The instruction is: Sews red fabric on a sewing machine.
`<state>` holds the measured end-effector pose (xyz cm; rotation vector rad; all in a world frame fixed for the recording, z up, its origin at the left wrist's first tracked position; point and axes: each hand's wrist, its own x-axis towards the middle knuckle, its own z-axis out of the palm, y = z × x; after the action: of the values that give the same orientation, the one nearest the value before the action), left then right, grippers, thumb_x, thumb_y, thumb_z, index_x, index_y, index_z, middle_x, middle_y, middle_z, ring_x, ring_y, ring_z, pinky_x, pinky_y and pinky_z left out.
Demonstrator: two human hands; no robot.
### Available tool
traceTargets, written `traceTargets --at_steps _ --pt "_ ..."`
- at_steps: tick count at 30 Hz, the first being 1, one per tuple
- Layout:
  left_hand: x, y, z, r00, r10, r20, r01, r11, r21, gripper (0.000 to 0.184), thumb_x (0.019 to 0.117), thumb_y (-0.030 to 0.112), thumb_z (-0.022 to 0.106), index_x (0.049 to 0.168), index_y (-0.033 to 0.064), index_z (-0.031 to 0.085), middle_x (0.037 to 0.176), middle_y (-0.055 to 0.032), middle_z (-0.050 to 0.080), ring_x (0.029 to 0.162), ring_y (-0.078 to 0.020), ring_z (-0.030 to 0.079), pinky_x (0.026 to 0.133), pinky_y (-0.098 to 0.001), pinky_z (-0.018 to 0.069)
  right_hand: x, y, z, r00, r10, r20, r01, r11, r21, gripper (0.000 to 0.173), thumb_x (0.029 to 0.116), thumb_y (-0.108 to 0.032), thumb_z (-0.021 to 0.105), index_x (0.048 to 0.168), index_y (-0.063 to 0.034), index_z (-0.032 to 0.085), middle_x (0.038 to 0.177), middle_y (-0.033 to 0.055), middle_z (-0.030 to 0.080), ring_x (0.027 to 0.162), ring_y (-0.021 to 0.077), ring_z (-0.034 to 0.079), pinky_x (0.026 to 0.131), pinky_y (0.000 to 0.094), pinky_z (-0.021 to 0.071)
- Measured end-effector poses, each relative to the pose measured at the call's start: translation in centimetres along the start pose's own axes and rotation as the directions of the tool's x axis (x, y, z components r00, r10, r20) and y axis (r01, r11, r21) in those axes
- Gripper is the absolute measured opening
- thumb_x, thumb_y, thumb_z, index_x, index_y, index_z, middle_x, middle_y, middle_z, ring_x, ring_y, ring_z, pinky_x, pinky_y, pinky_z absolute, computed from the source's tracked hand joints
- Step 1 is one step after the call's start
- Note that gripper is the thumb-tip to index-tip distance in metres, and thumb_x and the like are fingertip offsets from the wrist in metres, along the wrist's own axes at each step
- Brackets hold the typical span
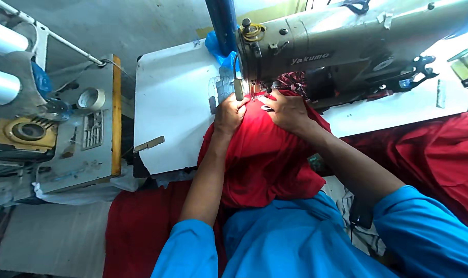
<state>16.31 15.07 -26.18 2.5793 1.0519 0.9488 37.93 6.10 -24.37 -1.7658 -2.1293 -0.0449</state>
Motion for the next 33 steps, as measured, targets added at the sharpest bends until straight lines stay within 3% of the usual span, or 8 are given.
traceTargets --at_steps 33 --pt "-0.05 0.08 -0.11 0.999 -0.033 0.01 0.033 0.999 0.003 0.03 0.0965 0.01 0.056 0.112 0.0192 0.08 0.124 -0.0016 0.073 0.116 -0.0134 0.068 0.101 -0.0348 0.0546 0.06 -0.07 -0.03 1.0 -0.002 0.012 0.001 1.0 0.015 0.037 0.1034 -0.03 0.052 0.138 -0.0296 0.066 0.139 0.0084 0.062 0.076 0.0288 0.069 0.061 0.0503 0.0553"
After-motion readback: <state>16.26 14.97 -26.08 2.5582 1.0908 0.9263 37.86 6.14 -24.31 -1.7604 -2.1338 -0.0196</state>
